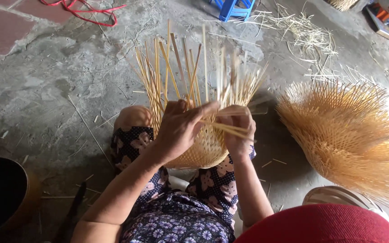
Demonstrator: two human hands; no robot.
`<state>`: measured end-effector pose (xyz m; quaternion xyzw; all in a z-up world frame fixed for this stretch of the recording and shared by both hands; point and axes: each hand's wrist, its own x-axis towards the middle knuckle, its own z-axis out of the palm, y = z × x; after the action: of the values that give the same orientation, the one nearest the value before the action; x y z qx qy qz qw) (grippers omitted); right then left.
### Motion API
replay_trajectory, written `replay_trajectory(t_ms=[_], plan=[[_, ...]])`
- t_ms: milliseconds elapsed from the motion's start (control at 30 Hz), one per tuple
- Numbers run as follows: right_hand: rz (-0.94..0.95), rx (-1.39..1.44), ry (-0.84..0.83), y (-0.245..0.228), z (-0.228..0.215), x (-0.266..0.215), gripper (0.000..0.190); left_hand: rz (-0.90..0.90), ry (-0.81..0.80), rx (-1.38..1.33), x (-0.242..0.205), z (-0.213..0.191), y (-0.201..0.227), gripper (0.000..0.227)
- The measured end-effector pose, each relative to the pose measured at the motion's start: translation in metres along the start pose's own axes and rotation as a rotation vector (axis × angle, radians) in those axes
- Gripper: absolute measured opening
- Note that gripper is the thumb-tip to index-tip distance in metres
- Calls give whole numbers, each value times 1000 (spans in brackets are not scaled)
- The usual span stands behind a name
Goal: The person weaves a bamboo basket by bending, interlacing, and tucking bamboo strips together by hand.
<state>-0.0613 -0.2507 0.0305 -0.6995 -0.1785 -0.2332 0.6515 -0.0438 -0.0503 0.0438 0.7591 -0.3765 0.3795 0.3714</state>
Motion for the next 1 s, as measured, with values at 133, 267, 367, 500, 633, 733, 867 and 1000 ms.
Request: replay_trajectory(t_ms=[133,267,367,500,633,733,867,1000], plan=[[-172,-43,74,-19,17,-6,14,-176,-206,36,3,2,1,73],[-156,115,130,-13,11,-8,13,-210,-199,-250,-9,17,-17,70],[-96,140,167,-19,14,-10,12,-175,-162,-345,-5,9,-12,69],[-70,152,198,-12,12,-15,12,-177,-227,-239,-2,7,-16,75],[-100,250,147,-2,7,-5,22,-196,-171,-279,-14,19,-20,51],[-199,168,72,-20,11,1,37,-61,-89,-140,-12,14,-12,39],[-366,-78,294,-13,0,-19,38,-17,-125,-18,-3,6,-6,46],[-468,-240,362,-22,8,-53,30,-76,-141,-74,4,0,2,43]])
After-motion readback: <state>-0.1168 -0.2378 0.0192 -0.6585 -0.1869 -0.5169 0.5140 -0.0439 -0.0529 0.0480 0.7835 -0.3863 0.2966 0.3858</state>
